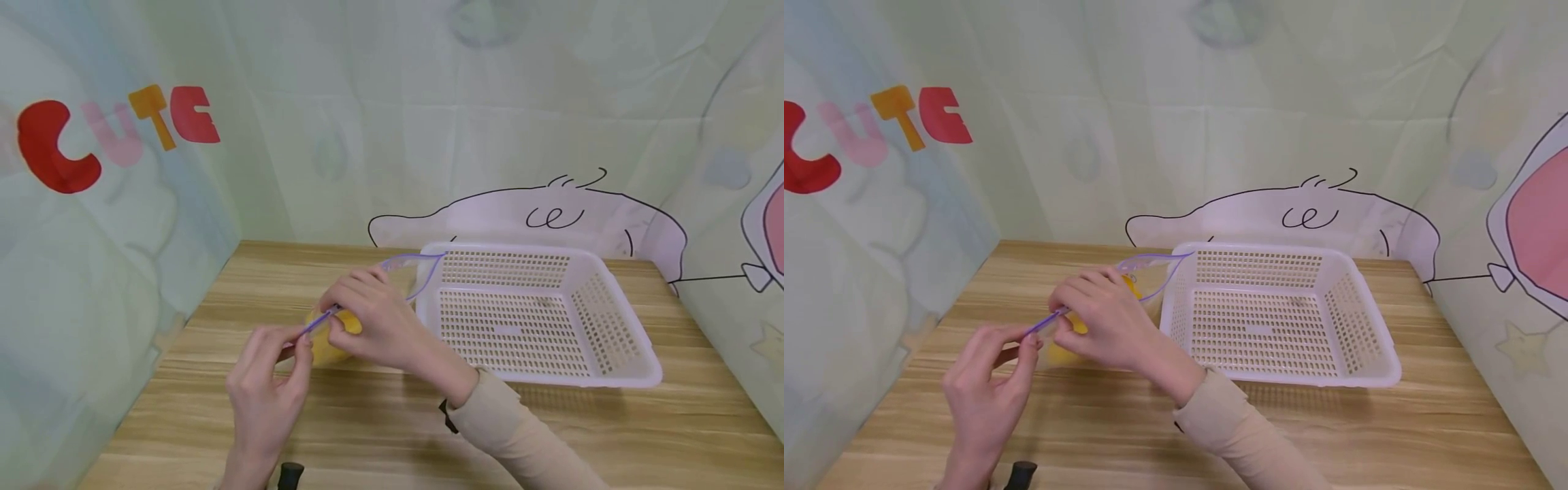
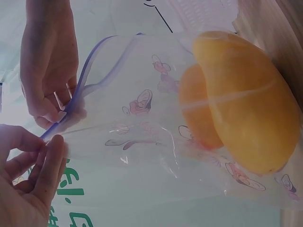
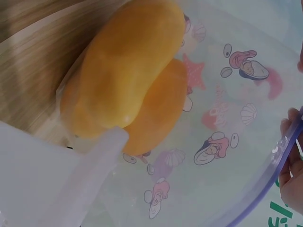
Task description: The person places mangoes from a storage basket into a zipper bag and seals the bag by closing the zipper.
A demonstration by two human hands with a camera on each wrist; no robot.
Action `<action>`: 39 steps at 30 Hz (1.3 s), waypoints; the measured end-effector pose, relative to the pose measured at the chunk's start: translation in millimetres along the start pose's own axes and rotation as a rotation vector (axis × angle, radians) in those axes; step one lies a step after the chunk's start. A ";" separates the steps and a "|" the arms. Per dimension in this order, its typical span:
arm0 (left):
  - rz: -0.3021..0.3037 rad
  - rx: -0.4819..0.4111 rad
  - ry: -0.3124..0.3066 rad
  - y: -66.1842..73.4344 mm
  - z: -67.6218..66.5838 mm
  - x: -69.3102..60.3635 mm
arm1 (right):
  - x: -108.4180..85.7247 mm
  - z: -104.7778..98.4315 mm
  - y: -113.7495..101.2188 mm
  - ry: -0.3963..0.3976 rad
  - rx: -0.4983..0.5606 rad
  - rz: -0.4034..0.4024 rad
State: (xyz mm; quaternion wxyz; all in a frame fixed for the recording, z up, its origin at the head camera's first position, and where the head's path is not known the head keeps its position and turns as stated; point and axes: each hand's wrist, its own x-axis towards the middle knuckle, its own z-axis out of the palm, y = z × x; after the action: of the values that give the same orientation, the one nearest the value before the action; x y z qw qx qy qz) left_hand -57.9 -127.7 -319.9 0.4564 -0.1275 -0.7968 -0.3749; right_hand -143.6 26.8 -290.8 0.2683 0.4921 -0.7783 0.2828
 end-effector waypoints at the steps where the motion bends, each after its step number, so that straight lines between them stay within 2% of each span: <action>1: 0.001 -0.002 0.000 -0.1 0.0 -0.1 | -0.4 -0.3 0.2 0.000 0.003 0.002; 11: 0.014 -0.010 0.004 -0.8 0.6 -0.6 | -2.5 -2.2 2.5 -0.011 0.032 0.029; 26: 0.010 -0.016 -0.002 -0.7 0.0 -1.6 | -5.4 -1.6 6.4 0.015 0.009 0.042; 39: 0.017 -0.043 0.023 -0.9 1.5 -1.8 | -9.3 -1.1 10.0 0.024 0.043 0.083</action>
State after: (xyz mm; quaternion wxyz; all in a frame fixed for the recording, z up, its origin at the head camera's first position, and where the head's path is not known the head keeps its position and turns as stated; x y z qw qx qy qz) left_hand -58.4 -127.0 -322.2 0.4658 -0.1399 -0.7822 -0.3893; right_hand -149.2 36.8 -298.3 0.2551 0.4618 -0.7885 0.3162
